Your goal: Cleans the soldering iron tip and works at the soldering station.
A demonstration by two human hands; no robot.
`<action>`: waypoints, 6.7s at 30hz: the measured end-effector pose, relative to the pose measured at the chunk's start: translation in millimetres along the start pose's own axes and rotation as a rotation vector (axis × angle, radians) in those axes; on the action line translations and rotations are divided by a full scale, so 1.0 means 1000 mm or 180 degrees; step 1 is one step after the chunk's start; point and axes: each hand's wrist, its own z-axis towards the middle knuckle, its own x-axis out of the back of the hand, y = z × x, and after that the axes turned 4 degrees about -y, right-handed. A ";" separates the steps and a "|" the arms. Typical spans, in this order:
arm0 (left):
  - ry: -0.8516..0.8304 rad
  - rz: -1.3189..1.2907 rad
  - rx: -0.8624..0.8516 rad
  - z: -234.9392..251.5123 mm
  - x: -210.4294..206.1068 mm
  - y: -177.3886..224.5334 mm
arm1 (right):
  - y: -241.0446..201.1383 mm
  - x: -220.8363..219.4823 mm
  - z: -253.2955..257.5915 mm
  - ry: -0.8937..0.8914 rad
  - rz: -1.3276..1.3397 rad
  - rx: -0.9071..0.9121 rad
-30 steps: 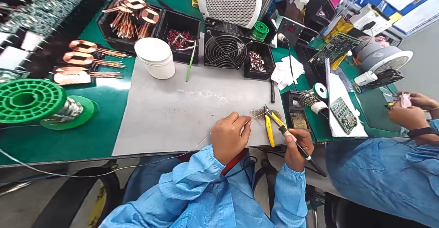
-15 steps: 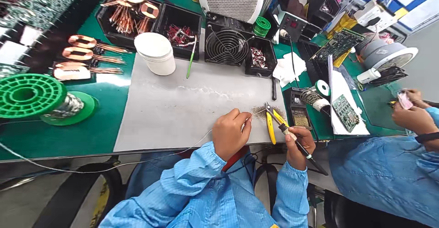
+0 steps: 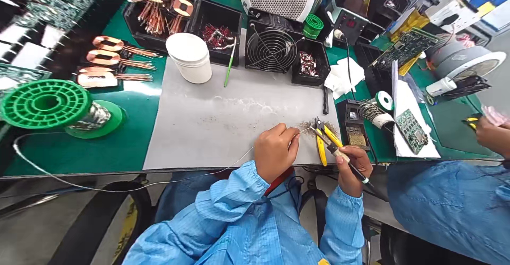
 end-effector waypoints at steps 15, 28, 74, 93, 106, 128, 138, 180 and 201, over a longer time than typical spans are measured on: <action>-0.0098 -0.0034 -0.0046 -0.001 -0.001 -0.001 | -0.004 0.079 -0.014 0.1196 -0.2055 -0.0607; -0.0129 -0.0028 -0.0051 -0.001 0.000 -0.001 | -0.035 0.064 0.002 0.0949 -0.0435 -0.0653; -0.0177 -0.0017 -0.0071 -0.001 0.000 -0.001 | -0.016 -0.007 0.004 0.0250 0.0396 -0.0624; -0.0158 -0.0180 -0.0082 -0.001 0.003 0.000 | -0.028 0.087 -0.010 0.0513 -0.3119 -0.0526; -0.0137 -0.0601 -0.0194 0.001 0.003 0.000 | -0.039 0.051 -0.001 0.0034 -0.1106 -0.0260; -0.0109 -0.0060 -0.0022 0.001 0.001 0.001 | -0.025 0.018 -0.001 -0.1029 -0.1197 0.0363; -0.0128 -0.0082 -0.0032 0.001 0.000 0.001 | -0.024 0.017 -0.002 -0.1100 -0.1189 0.0363; -0.0333 -0.0105 -0.0148 -0.003 0.001 0.000 | -0.021 0.088 -0.022 0.0580 -0.2476 -0.0832; -0.0328 0.0005 -0.0306 -0.004 0.000 -0.001 | -0.023 0.091 0.082 0.0685 -0.2297 -0.1186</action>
